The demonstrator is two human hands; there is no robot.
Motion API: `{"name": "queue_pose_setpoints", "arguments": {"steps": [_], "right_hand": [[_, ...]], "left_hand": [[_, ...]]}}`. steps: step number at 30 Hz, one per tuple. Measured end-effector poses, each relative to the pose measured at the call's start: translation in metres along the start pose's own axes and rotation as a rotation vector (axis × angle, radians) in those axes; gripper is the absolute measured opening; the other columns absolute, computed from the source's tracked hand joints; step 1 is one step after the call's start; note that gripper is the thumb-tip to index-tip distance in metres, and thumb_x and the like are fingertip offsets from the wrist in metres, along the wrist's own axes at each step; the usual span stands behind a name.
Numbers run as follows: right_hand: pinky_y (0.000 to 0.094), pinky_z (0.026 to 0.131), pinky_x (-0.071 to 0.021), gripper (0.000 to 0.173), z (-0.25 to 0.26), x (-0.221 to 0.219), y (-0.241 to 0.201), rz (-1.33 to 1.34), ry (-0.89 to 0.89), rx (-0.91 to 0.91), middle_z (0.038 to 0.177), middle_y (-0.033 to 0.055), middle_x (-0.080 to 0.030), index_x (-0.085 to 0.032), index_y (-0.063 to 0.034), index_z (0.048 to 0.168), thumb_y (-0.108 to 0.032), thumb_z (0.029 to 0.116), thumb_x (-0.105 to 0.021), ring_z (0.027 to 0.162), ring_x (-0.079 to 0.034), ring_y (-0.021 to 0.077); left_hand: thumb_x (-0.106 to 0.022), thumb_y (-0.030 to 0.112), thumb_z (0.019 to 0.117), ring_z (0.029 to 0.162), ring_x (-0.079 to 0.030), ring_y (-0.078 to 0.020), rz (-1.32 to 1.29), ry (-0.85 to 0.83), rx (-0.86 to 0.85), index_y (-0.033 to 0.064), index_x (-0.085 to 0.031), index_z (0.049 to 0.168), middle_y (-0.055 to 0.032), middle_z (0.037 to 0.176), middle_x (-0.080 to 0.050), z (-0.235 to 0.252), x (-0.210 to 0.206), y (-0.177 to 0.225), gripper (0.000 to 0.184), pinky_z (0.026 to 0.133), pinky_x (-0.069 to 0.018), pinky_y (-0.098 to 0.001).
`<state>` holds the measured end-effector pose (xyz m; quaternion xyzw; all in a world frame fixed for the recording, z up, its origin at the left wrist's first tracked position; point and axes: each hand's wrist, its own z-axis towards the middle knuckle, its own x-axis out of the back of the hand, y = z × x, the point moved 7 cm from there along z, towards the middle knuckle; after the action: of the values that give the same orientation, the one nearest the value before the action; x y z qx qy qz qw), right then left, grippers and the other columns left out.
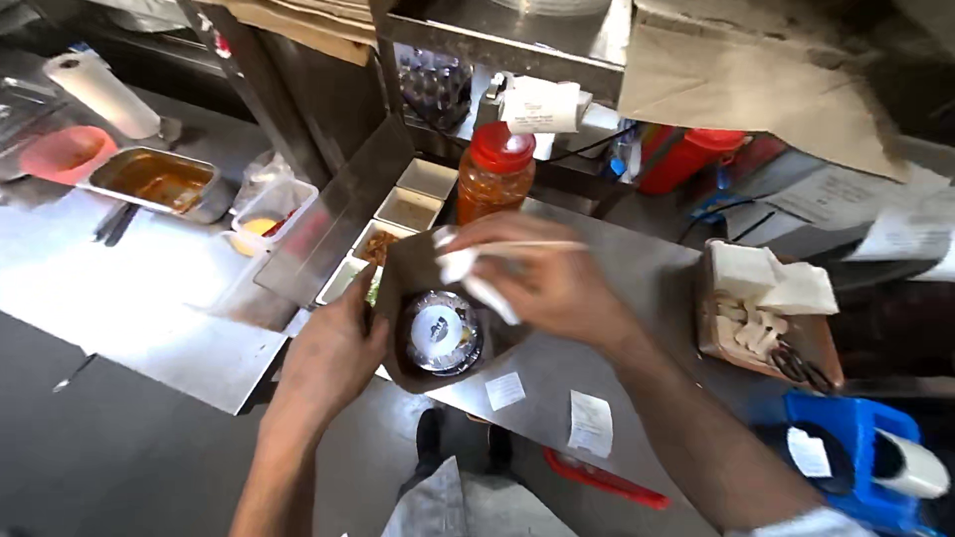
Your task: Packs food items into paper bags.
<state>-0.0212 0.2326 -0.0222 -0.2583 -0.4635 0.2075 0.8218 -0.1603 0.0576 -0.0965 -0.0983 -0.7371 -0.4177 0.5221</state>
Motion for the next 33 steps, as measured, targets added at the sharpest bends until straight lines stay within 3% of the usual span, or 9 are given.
{"name": "queue_pose_setpoints", "arguments": {"steps": [2,5,9,12,20,22,26,29,33], "right_hand": [[0.0473,0.105,-0.0507,0.037,0.015,-0.041,-0.004,-0.189,-0.323,0.002,0.136,-0.0040,-0.066,-0.067,-0.0255,0.136,-0.027,0.0990,-0.067,0.126,-0.061,0.0133],[0.0419,0.107,-0.0516,0.034,-0.005,-0.007,-0.002,-0.055,-0.056,-0.027,0.136,0.0020,-0.067,-0.070,-0.0130,0.131,-0.011,0.0982,-0.063,0.126,-0.061,0.0147],[0.0397,0.072,-0.0597,0.024,-0.191,0.025,0.093,-0.218,0.291,-0.693,0.104,0.0033,-0.070,-0.072,-0.0119,0.116,-0.028,0.1037,-0.059,0.087,-0.068,0.0160],[0.0562,0.089,-0.0565,0.030,-0.327,-0.018,0.173,-0.305,0.146,-1.144,0.104,0.0132,-0.073,-0.073,-0.0081,0.118,-0.031,0.1013,-0.063,0.095,-0.071,0.0301],[0.0587,0.081,-0.0562,0.020,-0.274,0.016,0.216,-0.369,0.371,-1.040,0.099,0.0168,-0.072,-0.074,-0.0053,0.111,-0.018,0.1013,-0.062,0.087,-0.070,0.0340],[0.0558,0.074,-0.0587,0.022,-0.255,-0.018,0.206,-0.280,0.204,-0.944,0.092,0.0119,-0.073,-0.073,-0.0095,0.113,-0.024,0.0996,-0.065,0.080,-0.071,0.0287],[0.0585,0.098,-0.0505,0.059,-0.259,-0.155,0.174,-0.232,-0.405,-0.849,0.140,0.0123,-0.059,-0.062,-0.0191,0.141,-0.050,0.0909,-0.070,0.126,-0.057,0.0365],[0.0585,0.090,-0.0517,0.033,-0.272,-0.183,0.170,-0.328,-0.396,-0.764,0.126,0.0123,-0.066,-0.071,-0.0172,0.120,-0.038,0.0957,-0.065,0.119,-0.060,0.0385],[0.0569,0.090,-0.0539,0.034,-0.282,-0.140,0.168,-0.219,-0.204,-0.873,0.110,0.0144,-0.071,-0.072,-0.0057,0.111,-0.036,0.0970,-0.064,0.105,-0.068,0.0327]], "left_hand": [[-0.063,0.025,0.1001,0.069,-0.066,-0.0316,-0.006,0.005,-0.036,0.0203,-0.052,0.149,-0.0117,0.081,-0.069,-0.001,0.004,0.000,0.051,0.064,-0.0533,-0.0616],[-0.062,0.022,0.0979,0.067,-0.064,-0.0299,-0.028,0.021,-0.070,0.0204,-0.053,0.149,-0.0109,0.081,-0.068,0.000,0.007,-0.010,0.052,0.062,-0.0526,-0.0604],[-0.060,0.020,0.0971,0.059,-0.060,-0.0226,-0.086,0.036,-0.089,0.0195,-0.053,0.149,-0.0070,0.077,-0.066,-0.005,0.006,-0.020,0.052,0.055,-0.0510,-0.0513],[-0.059,0.023,0.0968,0.059,-0.059,-0.0198,-0.112,0.053,-0.093,0.0197,-0.052,0.150,-0.0050,0.078,-0.066,-0.005,0.004,-0.019,0.054,0.056,-0.0513,-0.0486],[-0.065,0.040,0.0978,0.060,-0.062,-0.0174,-0.206,0.048,-0.058,0.0243,-0.045,0.154,-0.0042,0.082,-0.069,-0.006,-0.001,-0.018,0.062,0.055,-0.0540,-0.0428],[-0.065,0.045,0.0976,0.060,-0.060,-0.0189,-0.217,0.051,-0.020,0.0247,-0.044,0.155,-0.0055,0.083,-0.068,-0.011,0.000,-0.023,0.064,0.055,-0.0523,-0.0442],[-0.062,0.057,0.0958,0.059,-0.060,-0.0181,-0.243,0.033,0.010,0.0275,-0.047,0.153,-0.0034,0.083,-0.067,-0.020,-0.003,-0.030,0.066,0.053,-0.0524,-0.0427],[-0.061,0.054,0.0968,0.059,-0.062,-0.0167,-0.285,0.039,0.018,0.0257,-0.048,0.152,-0.0016,0.084,-0.069,-0.022,-0.001,-0.029,0.063,0.053,-0.0546,-0.0411],[-0.053,0.062,0.0980,0.072,-0.068,-0.0153,-0.408,-0.008,-0.054,0.0270,-0.049,0.153,-0.0010,0.103,-0.072,-0.019,0.005,-0.032,0.065,0.061,-0.0592,-0.0375]]}}
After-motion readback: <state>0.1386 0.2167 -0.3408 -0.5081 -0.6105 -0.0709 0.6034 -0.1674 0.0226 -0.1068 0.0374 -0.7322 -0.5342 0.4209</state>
